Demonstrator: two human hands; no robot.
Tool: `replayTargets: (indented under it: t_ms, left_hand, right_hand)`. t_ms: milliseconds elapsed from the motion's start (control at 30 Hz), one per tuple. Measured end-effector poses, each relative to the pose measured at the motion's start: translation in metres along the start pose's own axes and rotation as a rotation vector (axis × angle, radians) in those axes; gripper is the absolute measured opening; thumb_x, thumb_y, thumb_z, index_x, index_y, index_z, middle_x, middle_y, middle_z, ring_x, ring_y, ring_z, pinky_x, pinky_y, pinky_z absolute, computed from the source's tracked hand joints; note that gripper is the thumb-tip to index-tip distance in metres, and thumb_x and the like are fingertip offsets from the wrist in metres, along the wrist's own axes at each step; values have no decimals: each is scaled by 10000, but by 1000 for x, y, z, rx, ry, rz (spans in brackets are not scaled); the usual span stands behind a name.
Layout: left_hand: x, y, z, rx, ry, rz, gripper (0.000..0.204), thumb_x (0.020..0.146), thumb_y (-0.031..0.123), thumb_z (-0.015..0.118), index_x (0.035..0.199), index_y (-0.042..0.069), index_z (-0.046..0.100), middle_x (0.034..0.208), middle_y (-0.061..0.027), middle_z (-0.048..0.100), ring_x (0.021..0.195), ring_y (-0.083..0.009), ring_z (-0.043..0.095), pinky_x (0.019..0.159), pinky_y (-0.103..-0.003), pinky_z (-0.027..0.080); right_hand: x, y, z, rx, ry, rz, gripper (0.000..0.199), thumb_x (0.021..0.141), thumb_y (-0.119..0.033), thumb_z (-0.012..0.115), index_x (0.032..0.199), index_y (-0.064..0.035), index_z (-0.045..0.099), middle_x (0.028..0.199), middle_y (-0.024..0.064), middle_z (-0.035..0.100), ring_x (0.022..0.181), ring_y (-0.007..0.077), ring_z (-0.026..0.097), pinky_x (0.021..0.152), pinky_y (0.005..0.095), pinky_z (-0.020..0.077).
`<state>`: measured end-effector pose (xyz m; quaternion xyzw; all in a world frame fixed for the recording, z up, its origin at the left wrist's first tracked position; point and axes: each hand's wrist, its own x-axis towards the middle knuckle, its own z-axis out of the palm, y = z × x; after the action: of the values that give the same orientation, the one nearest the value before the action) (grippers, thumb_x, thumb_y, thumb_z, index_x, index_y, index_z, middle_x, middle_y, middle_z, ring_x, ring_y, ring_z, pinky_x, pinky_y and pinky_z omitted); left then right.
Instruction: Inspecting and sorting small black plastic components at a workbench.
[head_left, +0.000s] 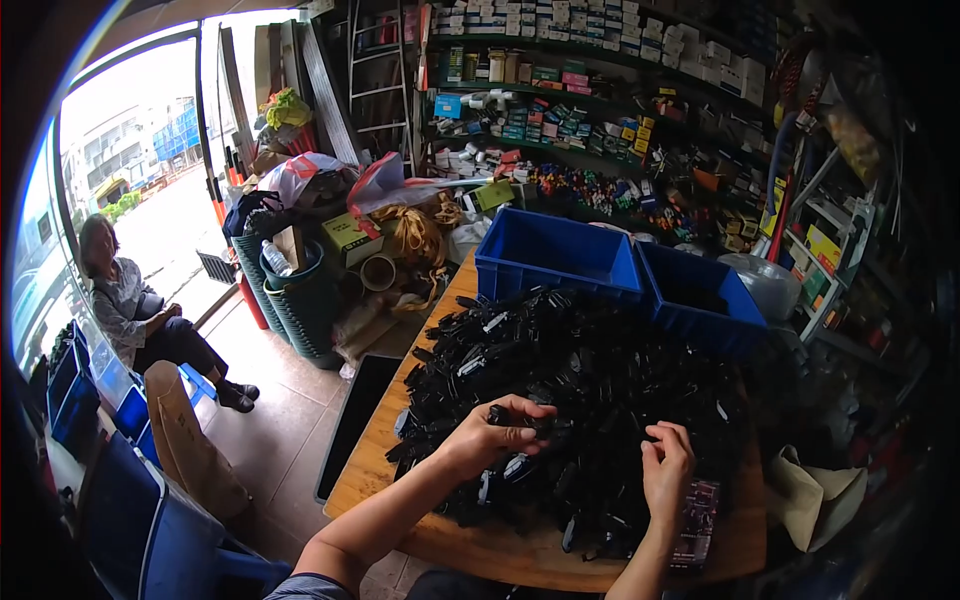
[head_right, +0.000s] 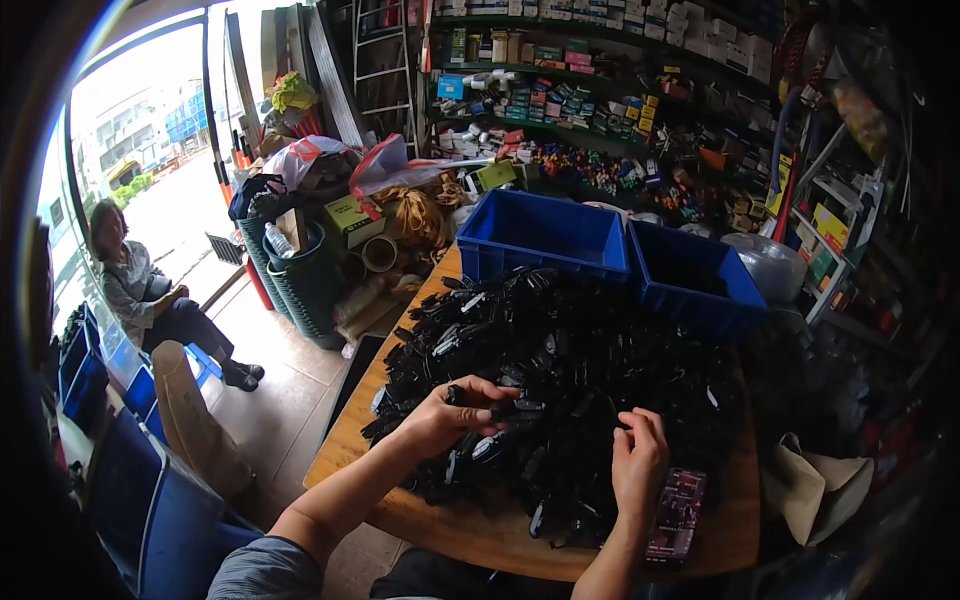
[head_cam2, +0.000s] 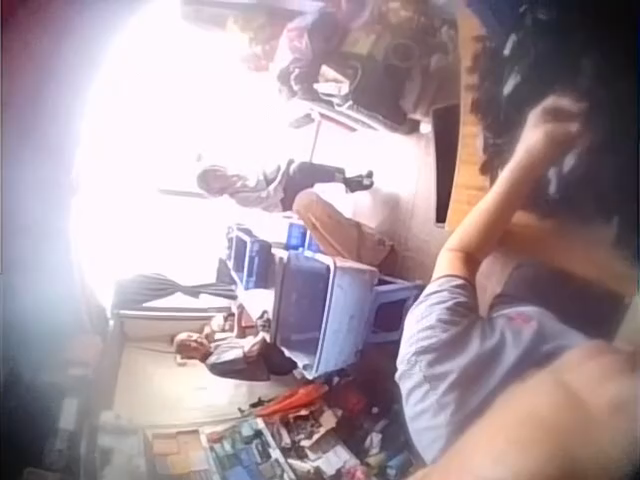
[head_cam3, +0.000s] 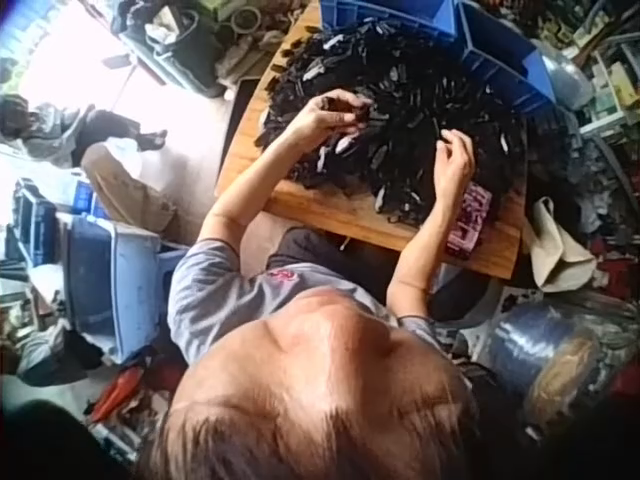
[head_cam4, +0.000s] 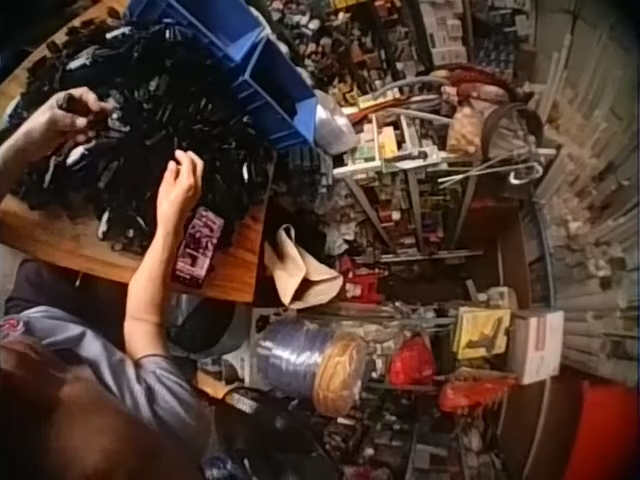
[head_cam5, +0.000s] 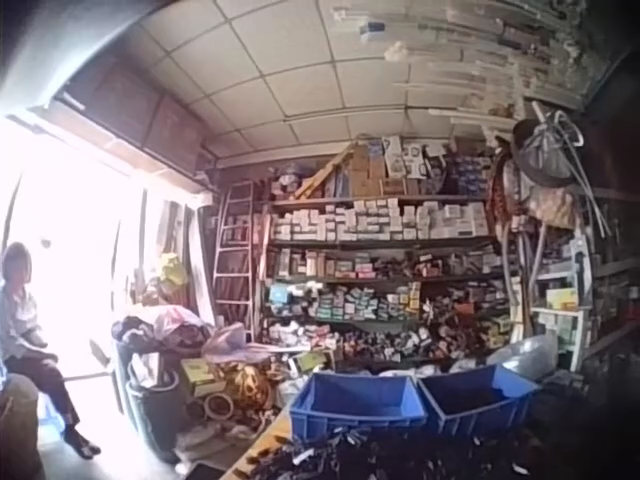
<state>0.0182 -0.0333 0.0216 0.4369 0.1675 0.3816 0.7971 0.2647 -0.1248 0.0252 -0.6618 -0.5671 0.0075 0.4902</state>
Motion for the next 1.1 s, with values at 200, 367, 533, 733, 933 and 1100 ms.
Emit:
replayTargets:
  t_ms: [200,367,533,733,933,1100]
  left_hand:
    - [4,-9,0,-54,-40,-3,333,743,-119,580,1058,-22,532,1222,-143,504,919,-197,616,815,-298,524]
    - [6,-16,-2,-172,-50,-5,352,735,-137,561,1054,11,537,1211,-149,514,926,-207,604,825,-298,515]
    - [3,-20,3,-192,-31,-17,313,761,-105,586,1037,32,533,1182,-146,523,910,-204,605,801,-300,522]
    - [-11,-29,28,161,-86,-87,283,805,15,638,1062,29,518,1004,-81,578,839,-155,605,750,-271,511]
    - [-13,-19,31,280,25,13,263,830,115,650,1047,38,522,888,-55,584,752,-134,602,697,-242,493]
    - [-15,-15,30,421,46,8,262,829,150,660,1038,35,550,855,-38,600,819,-123,586,718,-251,484]
  right_hand:
    - [-3,4,8,-202,-203,-21,185,757,2,637,938,-25,608,903,100,601,687,224,591,601,317,476]
    - [0,-9,7,-82,26,-96,105,779,-19,643,875,-3,603,820,93,593,633,195,569,573,292,459]
    - [-7,-32,11,161,49,-105,150,770,-69,700,772,-18,559,731,41,553,575,109,522,522,220,419]
    - [-29,-47,35,490,-190,-229,281,734,-201,760,750,-32,536,780,61,567,617,103,534,567,221,454]
    - [-25,-38,33,648,-295,-234,262,773,-187,727,809,-22,527,886,85,572,769,118,553,695,229,458]
    - [-25,-49,28,958,-249,65,179,864,-138,618,876,-37,472,824,85,591,719,98,555,692,232,462]
